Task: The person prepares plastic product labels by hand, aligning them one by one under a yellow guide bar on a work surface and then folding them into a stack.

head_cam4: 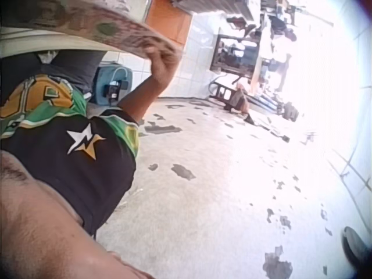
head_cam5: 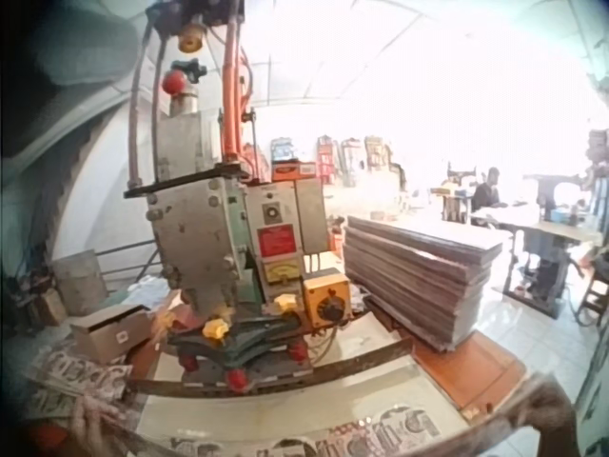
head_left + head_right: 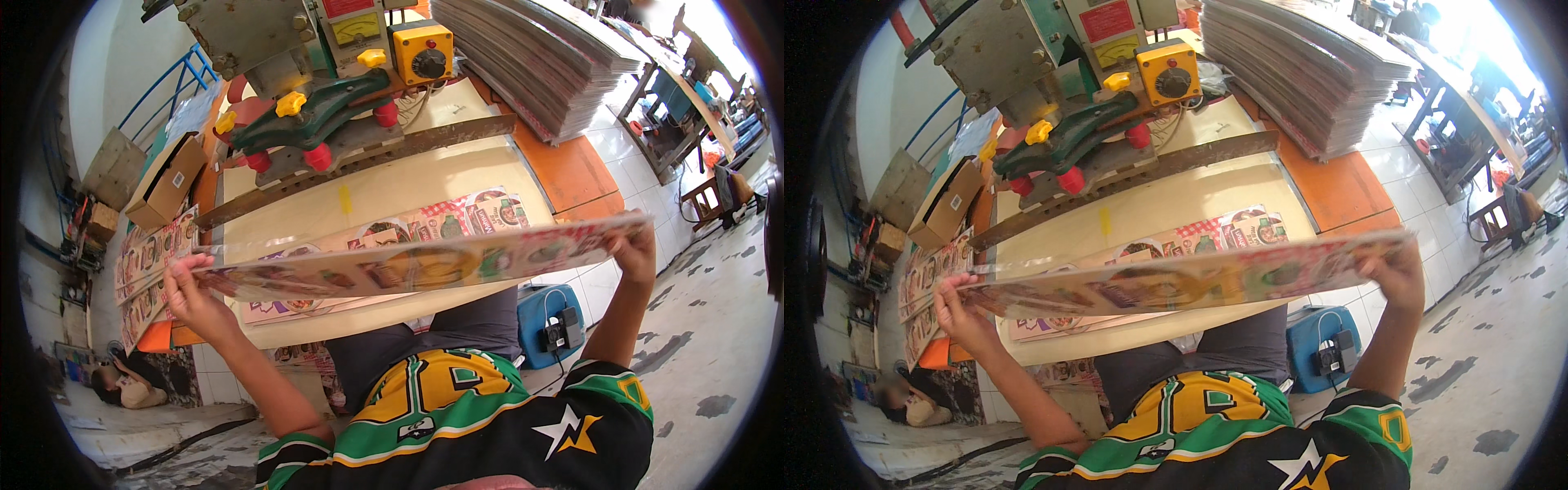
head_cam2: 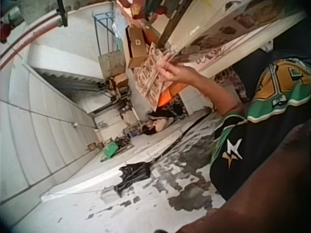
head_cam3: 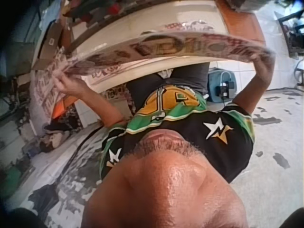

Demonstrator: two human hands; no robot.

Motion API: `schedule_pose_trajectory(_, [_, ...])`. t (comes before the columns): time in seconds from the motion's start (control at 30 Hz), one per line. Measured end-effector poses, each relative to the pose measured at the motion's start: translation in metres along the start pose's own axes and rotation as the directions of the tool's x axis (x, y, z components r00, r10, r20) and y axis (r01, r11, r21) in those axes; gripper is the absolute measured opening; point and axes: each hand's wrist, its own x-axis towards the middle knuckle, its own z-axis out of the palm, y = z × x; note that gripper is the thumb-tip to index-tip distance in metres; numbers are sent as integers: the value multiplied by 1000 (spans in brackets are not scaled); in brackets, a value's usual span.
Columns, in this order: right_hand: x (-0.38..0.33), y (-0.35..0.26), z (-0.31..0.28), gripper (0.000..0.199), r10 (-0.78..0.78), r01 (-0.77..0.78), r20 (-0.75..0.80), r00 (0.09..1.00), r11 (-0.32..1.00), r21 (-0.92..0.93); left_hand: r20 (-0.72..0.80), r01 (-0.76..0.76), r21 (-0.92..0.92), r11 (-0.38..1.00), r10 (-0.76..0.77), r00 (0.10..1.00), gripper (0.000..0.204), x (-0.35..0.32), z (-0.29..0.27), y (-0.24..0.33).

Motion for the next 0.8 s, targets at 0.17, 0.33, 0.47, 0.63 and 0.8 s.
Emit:
schedule_pose_trajectory(0.17, [24, -49, 66, 30, -246, 302, 412, 877, 950, -77, -211, 120, -212, 970, -165, 963, 26, 11, -38, -32])
schedule_pose_trajectory(0.33, [28, -53, 85, 27, -284, 338, 476, 833, 941, -30, -310, 119, -455, 882, -282, 908, 24, 17, -72, -80])
schedule_pose_trajectory(0.47, [17, -56, 33, 32, -347, 404, 301, 888, 902, -152, -444, 53, -654, 755, -440, 781, 22, 42, -181, -129])
schedule_pose_trajectory(0.63, [-53, 17, -45, 45, -147, 157, -276, 950, 987, 15, -404, -15, -626, 780, -308, 861, 25, 21, -226, -102])
schedule_pose_trajectory(0.8, [-37, 32, -64, 42, -44, 82, -336, 941, 992, 98, -663, -187, -171, 967, 27, 748, 29, 2, -207, -22])
